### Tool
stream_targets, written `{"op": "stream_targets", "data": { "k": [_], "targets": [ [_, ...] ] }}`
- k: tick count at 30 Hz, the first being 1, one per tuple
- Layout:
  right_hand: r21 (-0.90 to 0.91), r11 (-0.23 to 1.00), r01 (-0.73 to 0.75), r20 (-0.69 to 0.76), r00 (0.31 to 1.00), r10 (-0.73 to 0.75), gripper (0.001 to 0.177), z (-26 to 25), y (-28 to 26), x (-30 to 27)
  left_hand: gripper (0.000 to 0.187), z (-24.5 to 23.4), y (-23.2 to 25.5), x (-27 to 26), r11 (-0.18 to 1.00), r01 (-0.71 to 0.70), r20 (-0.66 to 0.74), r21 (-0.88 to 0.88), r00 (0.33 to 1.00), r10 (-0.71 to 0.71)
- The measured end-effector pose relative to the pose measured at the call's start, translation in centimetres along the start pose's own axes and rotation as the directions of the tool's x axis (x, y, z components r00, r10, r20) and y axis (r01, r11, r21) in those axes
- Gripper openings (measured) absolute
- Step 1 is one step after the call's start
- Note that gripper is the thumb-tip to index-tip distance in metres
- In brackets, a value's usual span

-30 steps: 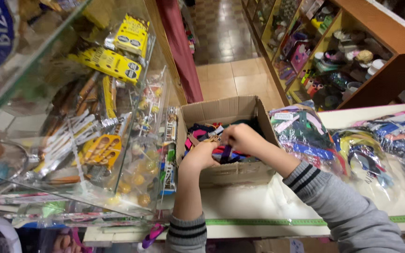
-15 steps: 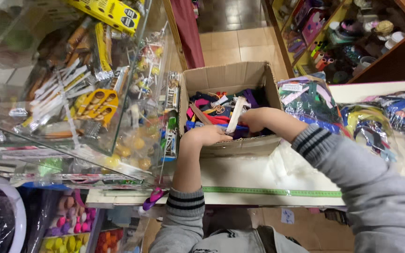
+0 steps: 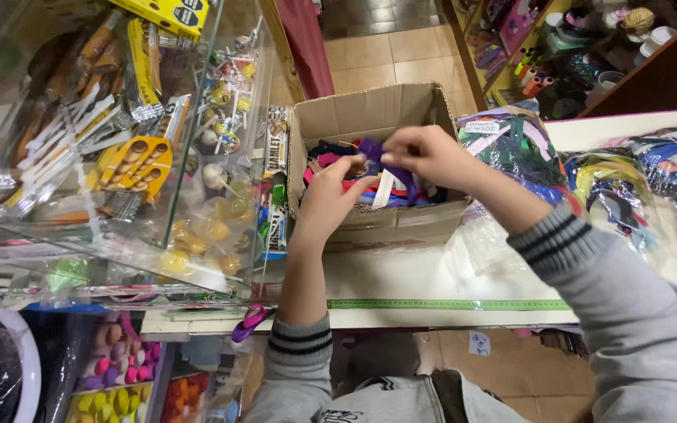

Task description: The person takes several zippers one at a time from a box and measures their length against a ruler on a counter.

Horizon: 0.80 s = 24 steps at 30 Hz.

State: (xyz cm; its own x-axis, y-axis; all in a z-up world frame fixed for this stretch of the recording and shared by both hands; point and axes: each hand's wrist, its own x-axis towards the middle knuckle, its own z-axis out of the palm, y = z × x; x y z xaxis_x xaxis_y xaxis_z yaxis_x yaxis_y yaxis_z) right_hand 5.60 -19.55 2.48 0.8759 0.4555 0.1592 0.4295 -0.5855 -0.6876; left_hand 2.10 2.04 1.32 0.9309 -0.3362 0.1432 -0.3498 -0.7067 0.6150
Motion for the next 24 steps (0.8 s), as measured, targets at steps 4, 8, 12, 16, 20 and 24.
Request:
{"op": "stream_targets", "data": {
  "k": [4,8,12,16,20,24],
  "targets": [
    [0.621,0.76,0.194,-0.379,0.922,0.074,0.007,0.4,-4.3,-3.7,0.034,0.7,1.6,-2.4,0.872,-0.37,-0.305,-0.321,0.912,0.274],
    [0.853,0.391,0.346,-0.463,0.847,0.262,0.016,1.8,-6.2,-9.9,0.018,3.2,0.6,-7.0,0.652,-0.459,-0.369,-0.603,0.885,0.282],
    [0.811,0.425,0.401,-0.535,0.803,0.263,0.007,5.6,-4.9,-15.8,0.017,5.6,-1.8,-12.8,0.582,-0.261,-0.164,-0.77,0.963,0.215],
    [0.902,0.383,0.197,-0.397,0.725,0.562,0.007,9.8,-1.0,-19.6,0.017,9.0,-4.7,-15.7,0.555,0.002,-0.012,-0.832,1.0,-0.023],
    [0.956,0.292,0.015,-0.237,0.622,0.746,0.014,14.7,2.9,-23.7,0.016,12.9,-6.7,-18.3,0.145,0.022,-0.031,-0.989,0.935,-0.354],
    [0.977,0.208,-0.036,-0.131,0.668,0.733,0.02,17.5,3.8,-26.1,0.012,15.0,-6.5,-19.9,0.1,0.022,-0.032,-0.995,0.863,-0.504]
  ]
}}
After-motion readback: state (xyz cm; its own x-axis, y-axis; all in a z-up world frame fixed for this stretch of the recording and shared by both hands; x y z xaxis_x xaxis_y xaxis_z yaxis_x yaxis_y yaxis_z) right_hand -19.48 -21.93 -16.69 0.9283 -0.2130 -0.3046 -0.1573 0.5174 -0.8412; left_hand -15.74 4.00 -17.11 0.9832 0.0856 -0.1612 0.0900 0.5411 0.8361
